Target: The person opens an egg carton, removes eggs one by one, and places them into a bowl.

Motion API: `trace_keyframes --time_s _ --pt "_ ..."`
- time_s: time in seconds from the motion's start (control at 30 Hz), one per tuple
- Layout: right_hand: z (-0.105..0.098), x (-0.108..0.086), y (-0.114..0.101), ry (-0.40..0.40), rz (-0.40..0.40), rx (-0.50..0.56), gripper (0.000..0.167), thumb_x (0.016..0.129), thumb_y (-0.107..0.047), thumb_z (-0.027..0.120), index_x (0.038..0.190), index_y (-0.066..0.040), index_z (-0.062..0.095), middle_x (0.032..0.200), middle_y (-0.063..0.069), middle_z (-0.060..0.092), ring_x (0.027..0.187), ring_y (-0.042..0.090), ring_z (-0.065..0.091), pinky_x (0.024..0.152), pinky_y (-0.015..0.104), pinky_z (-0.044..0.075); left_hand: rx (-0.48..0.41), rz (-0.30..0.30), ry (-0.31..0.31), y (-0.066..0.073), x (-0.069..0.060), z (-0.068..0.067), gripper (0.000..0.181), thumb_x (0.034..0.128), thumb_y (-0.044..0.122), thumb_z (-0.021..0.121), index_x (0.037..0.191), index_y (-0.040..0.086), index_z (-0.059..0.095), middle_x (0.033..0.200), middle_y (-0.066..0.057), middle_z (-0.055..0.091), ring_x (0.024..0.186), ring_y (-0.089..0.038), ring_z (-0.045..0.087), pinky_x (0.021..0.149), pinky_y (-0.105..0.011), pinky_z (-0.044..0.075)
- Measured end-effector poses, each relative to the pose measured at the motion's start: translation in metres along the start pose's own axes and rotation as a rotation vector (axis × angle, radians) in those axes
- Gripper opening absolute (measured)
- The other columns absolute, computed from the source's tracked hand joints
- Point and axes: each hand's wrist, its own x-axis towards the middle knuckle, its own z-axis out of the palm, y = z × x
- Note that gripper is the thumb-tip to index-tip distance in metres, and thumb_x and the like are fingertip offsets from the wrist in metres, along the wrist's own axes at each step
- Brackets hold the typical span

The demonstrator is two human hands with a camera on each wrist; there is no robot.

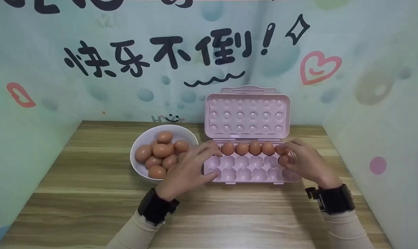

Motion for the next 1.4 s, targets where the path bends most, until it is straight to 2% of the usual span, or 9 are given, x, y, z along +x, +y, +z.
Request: trace_keyframes --time_s 0.1,0.23,0.47,0.7,0.93,1.07,1.23,1.4 --pt "0.003 0.000 0.002 -0.030 0.041 -0.011 0.027 0.086 0.008 0.076 0.108 -0.007 0.076 0.103 0.013 0.066 0.095 0.029 0.064 0.083 0.045 0.056 -0.042 0.017 0.000 0.000 0.000 0.004 0.037 0.0914 0.021 0.082 0.125 0.018 0.066 0.138 -0.002 0.060 0.135 -0.019 0.054 0.117 -0.038 0.043" --pt "0.005 -0.001 0.006 -0.047 0.063 -0.025 0.029 0.081 0.006 0.078 0.106 -0.007 0.076 0.099 0.013 0.064 0.091 0.027 0.061 0.080 0.043 0.054 -0.056 0.009 -0.018 0.001 0.000 0.009 0.039 0.0914 0.019 0.081 0.128 0.018 0.067 0.140 -0.002 0.059 0.144 -0.025 0.049 0.122 -0.041 0.038" --pt "0.010 -0.001 0.008 -0.098 0.092 -0.037 0.044 0.067 0.007 0.079 0.107 -0.009 0.073 0.099 0.012 0.062 0.090 0.028 0.060 0.078 0.045 0.053 -0.032 -0.023 -0.068 0.002 -0.002 0.019 0.045 0.0890 0.024 0.086 0.129 0.020 0.066 0.135 0.001 0.060 0.130 -0.023 0.056 0.111 -0.042 0.048" --pt "0.014 0.002 0.008 -0.131 0.108 -0.042 0.036 0.063 0.013 0.072 0.088 -0.012 0.064 0.089 0.010 0.055 0.084 0.025 0.052 0.068 0.036 0.043 -0.029 -0.027 -0.079 0.000 -0.003 0.021 0.046 0.0892 0.024 0.086 0.131 0.020 0.066 0.135 0.002 0.061 0.130 -0.022 0.056 0.113 -0.040 0.047" --pt "0.015 0.002 0.008 -0.124 0.090 -0.058 0.037 0.061 0.015 0.070 0.085 -0.013 0.061 0.089 0.009 0.053 0.082 0.022 0.050 0.066 0.034 0.042 -0.044 -0.026 -0.075 0.000 -0.003 0.022 0.044 0.0892 0.021 0.086 0.129 0.021 0.066 0.134 0.002 0.061 0.129 -0.020 0.056 0.113 -0.040 0.047" --pt "0.015 0.002 0.010 -0.100 0.058 -0.065 0.035 0.061 0.014 0.070 0.082 -0.012 0.059 0.087 0.008 0.053 0.083 0.021 0.049 0.067 0.035 0.041 -0.045 -0.027 -0.072 -0.002 -0.003 0.021 0.044 0.0899 0.022 0.085 0.129 0.022 0.066 0.134 0.002 0.062 0.130 -0.020 0.056 0.113 -0.040 0.046" --pt "0.014 0.000 0.013 -0.034 -0.034 -0.086 0.034 0.059 0.011 0.076 0.082 -0.011 0.063 0.081 0.007 0.052 0.079 0.019 0.047 0.066 0.033 0.041 -0.039 -0.030 -0.058 -0.002 -0.004 0.020 0.043 0.0902 0.020 0.083 0.130 0.020 0.066 0.133 0.000 0.063 0.130 -0.022 0.057 0.113 -0.041 0.046" --pt "0.010 0.000 0.012 0.071 -0.093 -0.103 0.029 0.069 0.011 0.079 0.087 -0.010 0.072 0.080 0.005 0.056 0.076 0.017 0.052 0.066 0.033 0.048 -0.040 -0.024 -0.034 -0.002 -0.003 0.018 0.039 0.0918 0.017 0.080 0.128 0.020 0.066 0.131 0.000 0.063 0.131 -0.022 0.057 0.114 -0.039 0.047"
